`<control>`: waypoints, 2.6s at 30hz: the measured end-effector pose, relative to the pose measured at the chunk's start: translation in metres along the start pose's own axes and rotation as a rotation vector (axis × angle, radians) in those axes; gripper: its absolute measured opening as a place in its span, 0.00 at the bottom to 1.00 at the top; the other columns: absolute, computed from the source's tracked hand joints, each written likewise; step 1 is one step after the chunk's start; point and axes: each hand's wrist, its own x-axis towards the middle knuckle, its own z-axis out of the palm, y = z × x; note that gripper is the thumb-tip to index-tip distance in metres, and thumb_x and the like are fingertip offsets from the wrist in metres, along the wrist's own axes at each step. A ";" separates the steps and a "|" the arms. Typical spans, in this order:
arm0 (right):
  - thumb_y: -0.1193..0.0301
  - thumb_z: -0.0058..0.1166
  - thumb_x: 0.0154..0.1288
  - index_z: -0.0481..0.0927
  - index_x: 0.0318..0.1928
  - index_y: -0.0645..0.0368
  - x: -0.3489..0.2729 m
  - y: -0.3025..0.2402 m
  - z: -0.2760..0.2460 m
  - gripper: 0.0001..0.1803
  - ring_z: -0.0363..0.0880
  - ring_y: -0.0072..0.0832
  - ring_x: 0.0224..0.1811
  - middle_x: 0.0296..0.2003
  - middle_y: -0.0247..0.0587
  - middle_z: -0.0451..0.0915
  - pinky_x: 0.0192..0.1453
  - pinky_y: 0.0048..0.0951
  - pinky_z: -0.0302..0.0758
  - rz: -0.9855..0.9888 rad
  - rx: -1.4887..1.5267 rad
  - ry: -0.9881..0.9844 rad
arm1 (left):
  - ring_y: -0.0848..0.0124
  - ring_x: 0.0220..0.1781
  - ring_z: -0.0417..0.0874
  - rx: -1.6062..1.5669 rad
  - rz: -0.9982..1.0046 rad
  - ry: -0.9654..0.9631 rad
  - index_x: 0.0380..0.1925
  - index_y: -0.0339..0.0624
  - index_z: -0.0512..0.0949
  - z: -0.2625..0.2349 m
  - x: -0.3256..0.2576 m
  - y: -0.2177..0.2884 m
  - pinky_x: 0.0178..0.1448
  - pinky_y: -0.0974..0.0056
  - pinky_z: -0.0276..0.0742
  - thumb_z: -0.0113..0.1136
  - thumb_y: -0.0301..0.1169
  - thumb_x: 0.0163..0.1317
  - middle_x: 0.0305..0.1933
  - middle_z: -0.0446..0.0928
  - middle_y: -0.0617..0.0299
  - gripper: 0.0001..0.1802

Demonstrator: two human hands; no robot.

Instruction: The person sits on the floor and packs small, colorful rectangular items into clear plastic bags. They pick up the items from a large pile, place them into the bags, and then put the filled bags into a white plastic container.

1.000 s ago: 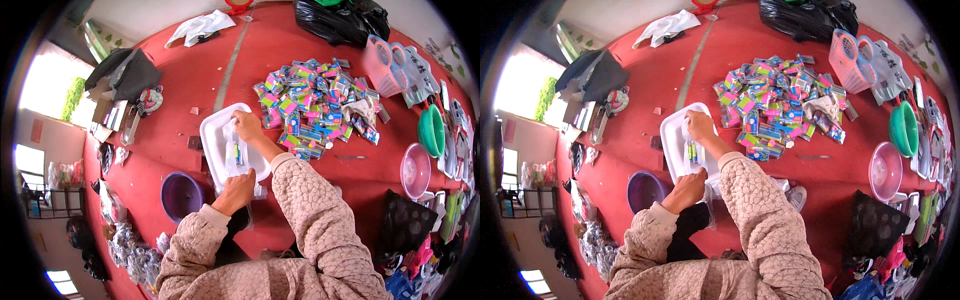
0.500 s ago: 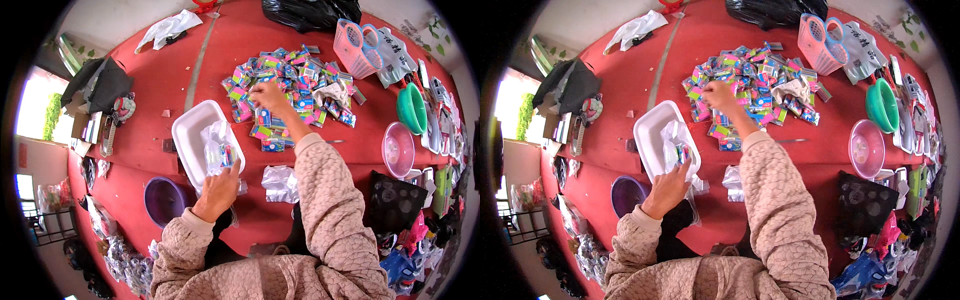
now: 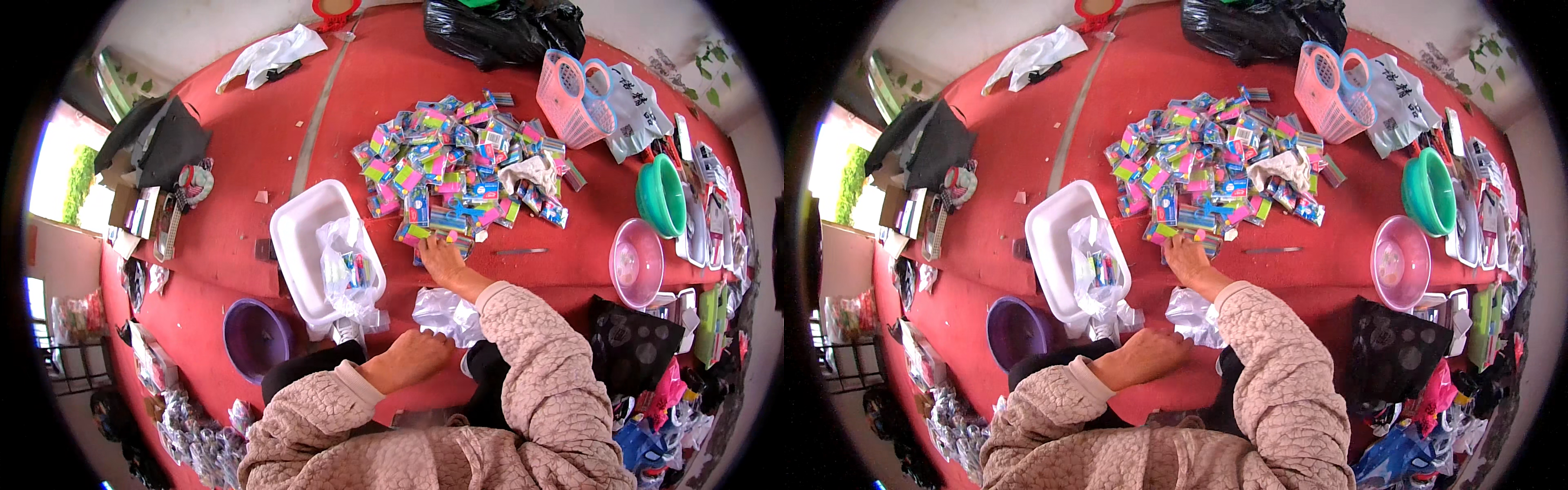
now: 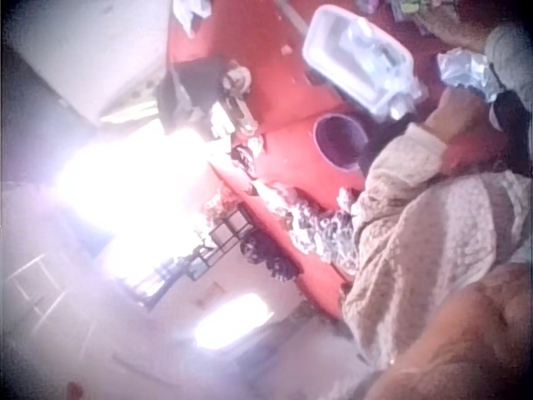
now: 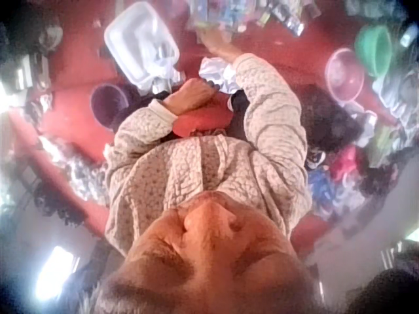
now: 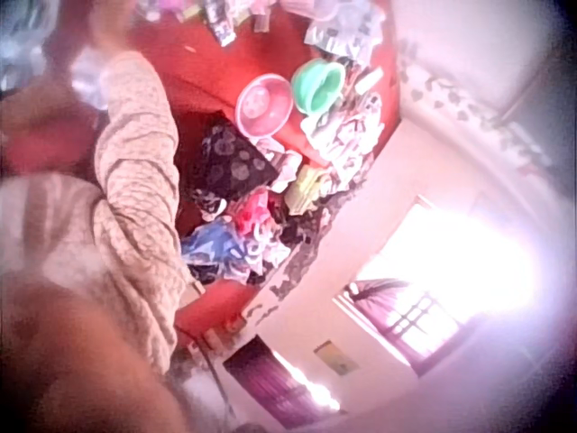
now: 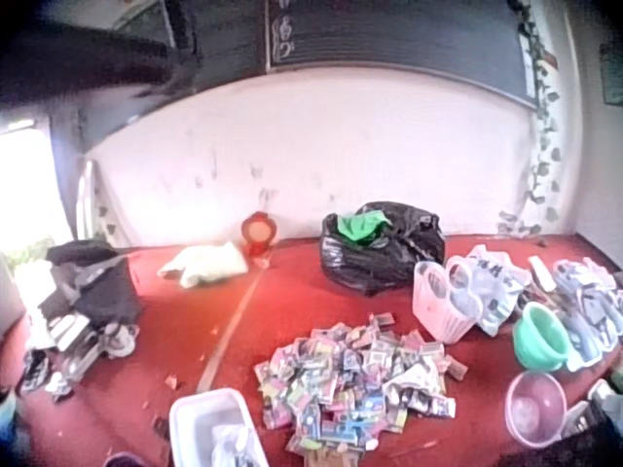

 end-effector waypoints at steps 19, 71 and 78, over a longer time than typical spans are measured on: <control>0.63 0.48 0.57 0.76 0.27 0.61 0.008 0.036 -0.155 0.13 0.70 0.18 0.13 0.15 0.31 0.71 0.15 0.20 0.68 0.269 1.555 -0.532 | 0.65 0.45 0.75 -2.066 -0.737 0.859 0.45 0.35 0.68 -0.028 0.017 -0.067 0.48 0.62 0.74 0.50 0.37 0.60 0.43 0.73 0.57 0.18; 0.58 0.51 0.54 0.77 0.29 0.63 -0.067 0.107 -0.026 0.18 0.78 0.40 0.29 0.26 0.50 0.78 0.33 0.39 0.73 0.670 0.499 -0.218 | 0.64 0.37 0.78 -2.088 -0.901 0.688 0.41 0.35 0.68 -0.020 0.012 -0.039 0.40 0.63 0.76 0.44 0.43 0.63 0.37 0.76 0.49 0.20; 0.64 0.56 0.49 0.72 0.41 0.59 -0.051 0.090 -0.055 0.19 0.73 0.42 0.45 0.36 0.46 0.75 0.42 0.40 0.72 0.414 0.183 -0.175 | 0.65 0.33 0.79 -2.018 -0.951 0.662 0.39 0.38 0.69 -0.015 0.009 -0.040 0.36 0.63 0.77 0.44 0.44 0.63 0.33 0.77 0.51 0.19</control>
